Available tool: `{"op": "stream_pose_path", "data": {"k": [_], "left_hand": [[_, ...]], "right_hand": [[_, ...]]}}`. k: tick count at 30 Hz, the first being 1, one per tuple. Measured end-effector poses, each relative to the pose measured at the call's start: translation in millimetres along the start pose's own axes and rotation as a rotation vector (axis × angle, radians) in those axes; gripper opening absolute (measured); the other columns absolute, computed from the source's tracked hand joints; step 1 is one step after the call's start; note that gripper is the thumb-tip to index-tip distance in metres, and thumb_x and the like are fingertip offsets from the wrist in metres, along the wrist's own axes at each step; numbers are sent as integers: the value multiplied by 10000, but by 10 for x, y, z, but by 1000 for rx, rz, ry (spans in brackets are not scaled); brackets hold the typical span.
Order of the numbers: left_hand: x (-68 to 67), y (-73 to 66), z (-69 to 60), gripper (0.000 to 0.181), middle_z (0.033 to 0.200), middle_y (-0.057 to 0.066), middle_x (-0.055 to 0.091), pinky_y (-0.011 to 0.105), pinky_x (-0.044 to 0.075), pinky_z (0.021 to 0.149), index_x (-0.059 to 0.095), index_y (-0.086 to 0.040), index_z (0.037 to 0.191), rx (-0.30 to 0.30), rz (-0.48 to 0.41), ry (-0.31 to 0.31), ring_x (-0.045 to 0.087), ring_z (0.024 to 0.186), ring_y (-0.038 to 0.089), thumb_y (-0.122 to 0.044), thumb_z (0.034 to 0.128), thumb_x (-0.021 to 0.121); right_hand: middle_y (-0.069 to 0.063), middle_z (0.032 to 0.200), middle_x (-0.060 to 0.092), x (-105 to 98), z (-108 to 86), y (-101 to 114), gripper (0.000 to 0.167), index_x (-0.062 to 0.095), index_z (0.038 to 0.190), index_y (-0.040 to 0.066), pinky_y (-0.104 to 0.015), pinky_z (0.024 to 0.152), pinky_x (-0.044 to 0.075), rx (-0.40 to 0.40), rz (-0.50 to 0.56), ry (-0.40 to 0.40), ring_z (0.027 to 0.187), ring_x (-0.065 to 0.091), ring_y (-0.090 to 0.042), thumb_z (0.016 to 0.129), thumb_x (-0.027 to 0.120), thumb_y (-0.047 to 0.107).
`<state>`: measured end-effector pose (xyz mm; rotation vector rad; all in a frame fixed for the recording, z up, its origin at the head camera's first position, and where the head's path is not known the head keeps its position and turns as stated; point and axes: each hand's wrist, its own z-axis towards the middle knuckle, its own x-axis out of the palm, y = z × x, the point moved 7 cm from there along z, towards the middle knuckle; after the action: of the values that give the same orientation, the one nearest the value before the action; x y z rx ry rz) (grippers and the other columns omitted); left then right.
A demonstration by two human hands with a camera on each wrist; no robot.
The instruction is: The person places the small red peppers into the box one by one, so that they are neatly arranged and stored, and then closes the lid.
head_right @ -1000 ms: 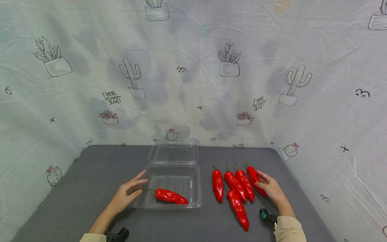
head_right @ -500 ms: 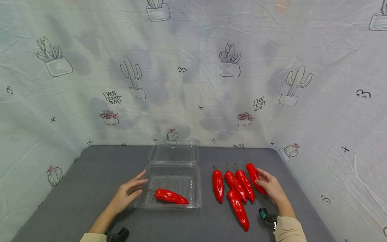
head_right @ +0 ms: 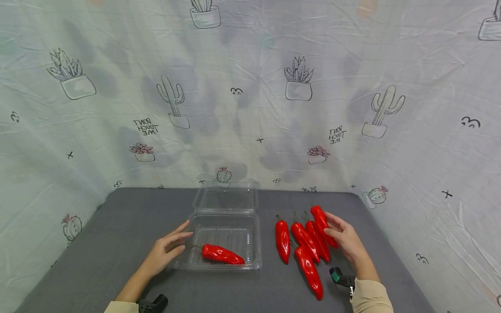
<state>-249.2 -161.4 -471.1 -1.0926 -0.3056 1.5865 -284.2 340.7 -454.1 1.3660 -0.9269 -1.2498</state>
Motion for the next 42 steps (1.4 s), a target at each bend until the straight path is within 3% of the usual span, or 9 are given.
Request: {"op": "stream_pose_path", "data": {"k": [10, 17, 26, 31, 38, 42], "left_hand": [[-3, 22, -10, 363, 1432, 252, 420, 153, 465, 939, 619, 10, 1213, -4, 2, -16, 475, 1294, 205, 34, 852, 640], [-7, 17, -18, 364, 1437, 254, 412, 137, 453, 941, 616, 10, 1218, -7, -7, -11, 469, 1299, 202, 36, 855, 633], [-18, 12, -27, 363, 1428, 268, 415, 139, 452, 945, 615, 17, 1216, 6, -1, -17, 460, 1301, 154, 43, 855, 631], [-25, -2, -27, 359, 1420, 273, 422, 195, 494, 925, 616, 30, 1208, 9, 22, -15, 470, 1293, 157, 49, 850, 634], [-26, -37, -11, 369, 1431, 232, 432, 303, 542, 885, 621, 24, 1202, 27, 58, -22, 462, 1287, 104, 58, 836, 649], [-20, -89, 8, 362, 1435, 212, 432, 379, 552, 861, 617, 63, 1182, 37, 63, -25, 468, 1285, 131, 91, 822, 646]], "right_hand": [[208, 1216, 588, 221, 22, 203, 552, 241, 1449, -77, -217, 842, 536, -79, 74, 92, 1085, 586, 38, 965, 482, 33], [166, 1260, 572, 441, 26, 371, 542, 258, 1435, -105, -180, 885, 507, -149, 110, 137, 1121, 569, 26, 951, 481, -6], [171, 1286, 536, 720, 7, 457, 539, 264, 1417, -141, -159, 892, 495, -198, 59, 172, 1151, 541, 44, 941, 492, -26], [76, 1330, 514, 927, -3, 470, 541, 304, 1425, -100, -187, 888, 507, -174, 31, 188, 1152, 541, 33, 938, 516, 3], [-256, 1464, 350, 1225, 10, 467, 579, 324, 1454, -11, -246, 883, 528, -38, 59, 209, 1137, 541, 3, 932, 559, 75], [-271, 1463, 350, 1355, 21, 482, 581, 341, 1447, -9, -261, 866, 538, -26, 68, 221, 1134, 554, -58, 923, 574, 81]]}}
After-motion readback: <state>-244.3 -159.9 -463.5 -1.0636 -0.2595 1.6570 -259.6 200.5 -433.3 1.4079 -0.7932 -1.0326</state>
